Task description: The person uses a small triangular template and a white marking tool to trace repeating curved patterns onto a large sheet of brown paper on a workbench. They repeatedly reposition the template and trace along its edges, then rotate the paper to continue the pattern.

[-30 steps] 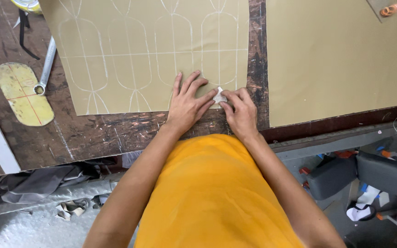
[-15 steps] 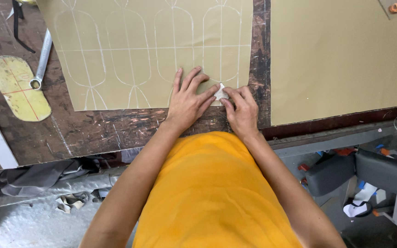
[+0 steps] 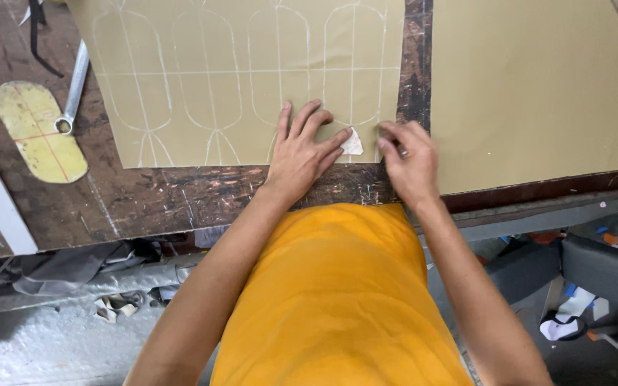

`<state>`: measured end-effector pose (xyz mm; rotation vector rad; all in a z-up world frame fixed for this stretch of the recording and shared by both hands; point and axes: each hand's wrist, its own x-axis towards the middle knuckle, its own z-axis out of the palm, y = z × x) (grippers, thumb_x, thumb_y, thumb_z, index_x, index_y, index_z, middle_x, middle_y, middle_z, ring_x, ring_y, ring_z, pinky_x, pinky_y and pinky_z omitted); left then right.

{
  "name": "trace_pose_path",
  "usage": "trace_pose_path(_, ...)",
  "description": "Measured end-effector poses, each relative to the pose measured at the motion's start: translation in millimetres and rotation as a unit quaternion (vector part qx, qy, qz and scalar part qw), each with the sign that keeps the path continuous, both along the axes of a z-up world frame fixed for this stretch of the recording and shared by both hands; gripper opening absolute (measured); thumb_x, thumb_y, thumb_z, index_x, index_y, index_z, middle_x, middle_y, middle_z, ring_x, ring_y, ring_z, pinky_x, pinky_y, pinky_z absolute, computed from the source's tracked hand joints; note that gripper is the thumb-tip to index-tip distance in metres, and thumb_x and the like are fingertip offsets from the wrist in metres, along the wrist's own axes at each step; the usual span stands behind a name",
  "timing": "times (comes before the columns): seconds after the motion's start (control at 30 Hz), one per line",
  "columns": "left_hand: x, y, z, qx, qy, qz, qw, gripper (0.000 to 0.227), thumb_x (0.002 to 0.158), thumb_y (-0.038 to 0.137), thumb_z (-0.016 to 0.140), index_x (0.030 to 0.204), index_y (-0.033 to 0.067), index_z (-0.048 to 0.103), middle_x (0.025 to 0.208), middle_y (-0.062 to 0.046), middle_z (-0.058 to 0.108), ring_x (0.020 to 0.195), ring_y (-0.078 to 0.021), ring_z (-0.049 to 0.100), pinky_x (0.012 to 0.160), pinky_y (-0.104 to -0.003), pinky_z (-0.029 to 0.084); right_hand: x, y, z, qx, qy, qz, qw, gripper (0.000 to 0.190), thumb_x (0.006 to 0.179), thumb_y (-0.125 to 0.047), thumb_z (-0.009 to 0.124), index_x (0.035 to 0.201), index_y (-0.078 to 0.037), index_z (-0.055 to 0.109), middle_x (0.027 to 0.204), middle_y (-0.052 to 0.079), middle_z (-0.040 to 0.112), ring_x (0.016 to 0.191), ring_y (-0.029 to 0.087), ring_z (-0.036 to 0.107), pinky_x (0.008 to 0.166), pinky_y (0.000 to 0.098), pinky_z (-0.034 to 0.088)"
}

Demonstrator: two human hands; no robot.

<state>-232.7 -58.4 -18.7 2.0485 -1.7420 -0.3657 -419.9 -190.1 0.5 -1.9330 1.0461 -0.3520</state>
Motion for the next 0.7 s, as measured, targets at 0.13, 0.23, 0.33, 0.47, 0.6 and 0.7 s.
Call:
trace_pose_path(0.13, -0.2, -1.1, -0.1, 0.001, -0.007, 0.000, 1.000, 0.036, 0.096, 0.036, 0.070, 0.132, 0.0315, 0.071, 0.134, -0.003, 0.054, 0.146, -0.0261, 0.036, 0.125, -0.060, 0.015, 1.3, -7.8, 6.8, -0.049, 0.010, 0.086, 0.995, 0.031, 0.091, -0.001, 0.074, 0.121, -0.007, 0.075, 0.100, 0.010, 0.064, 0.089, 0.022, 0.067, 0.078, 0.0343, 0.056)
trace_pose_path(0.23, -0.7, 1.2, 0.0, 0.002, -0.005, 0.000, 1.000, 0.037, 0.096, 0.036, 0.071, 0.132, 0.0318, 0.071, 0.134, -0.003, 0.054, 0.147, -0.0257, 0.036, 0.126, -0.059, 0.015, 5.8, -4.0, 10.4, -0.062, 0.036, 0.131, 0.989, 0.032, 0.088, -0.005, 0.078, 0.120, -0.010, 0.075, 0.097, 0.010, 0.061, 0.086, 0.025, 0.065, 0.076, 0.0373, 0.054)
trace_pose_path(0.33, 2.6, 1.3, 0.2, -0.004, 0.007, 0.000, 1.000, 0.038, 0.095, 0.036, 0.071, 0.133, 0.0314, 0.071, 0.135, -0.003, 0.054, 0.147, -0.0257, 0.036, 0.126, -0.059, 0.015, 11.4, -3.4, 12.3, -0.072, 0.053, 0.135, 0.987, 0.031, 0.088, -0.007, 0.079, 0.119, -0.013, 0.076, 0.096, 0.010, 0.060, 0.085, 0.026, 0.064, 0.075, 0.0385, 0.054)
trace_pose_path(0.47, 1.4, 0.9, 1.2, -0.004, 0.009, 0.000, 1.000, 0.037, 0.096, 0.036, 0.071, 0.133, 0.0307, 0.071, 0.134, -0.003, 0.053, 0.146, -0.0261, 0.036, 0.126, -0.060, 0.015, 11.3, -2.4, 12.1, -0.064, 0.055, 0.134, 0.987, 0.035, 0.088, -0.009, 0.078, 0.122, -0.015, 0.074, 0.097, 0.008, 0.059, 0.082, 0.024, 0.066, 0.073, 0.0380, 0.055)
trace_pose_path(0.6, -2.7, -1.3, 1.5, 0.006, -0.020, 0.003, 1.000, 0.034, 0.095, 0.036, 0.070, 0.129, 0.0312, 0.072, 0.134, -0.004, 0.054, 0.146, -0.0268, 0.035, 0.125, -0.061, 0.014, 11.2, -1.4, 10.7, -0.089, 0.086, 0.152, 0.981, 0.036, 0.089, -0.009, 0.077, 0.123, -0.019, 0.075, 0.095, 0.008, 0.058, 0.079, 0.025, 0.065, 0.071, 0.0398, 0.055)
trace_pose_path(0.7, -1.3, -0.5, 0.4, 0.006, 0.010, 0.008, 1.000, 0.036, 0.094, 0.034, 0.072, 0.129, 0.0273, 0.072, 0.132, -0.006, 0.055, 0.144, -0.0278, 0.039, 0.125, -0.059, 0.017, 11.1, -1.8, 10.9, -0.092, 0.089, 0.155, 0.980, 0.034, 0.091, -0.011, 0.077, 0.124, -0.019, 0.075, 0.094, 0.007, 0.058, 0.080, 0.024, 0.065, 0.072, 0.0404, 0.055)
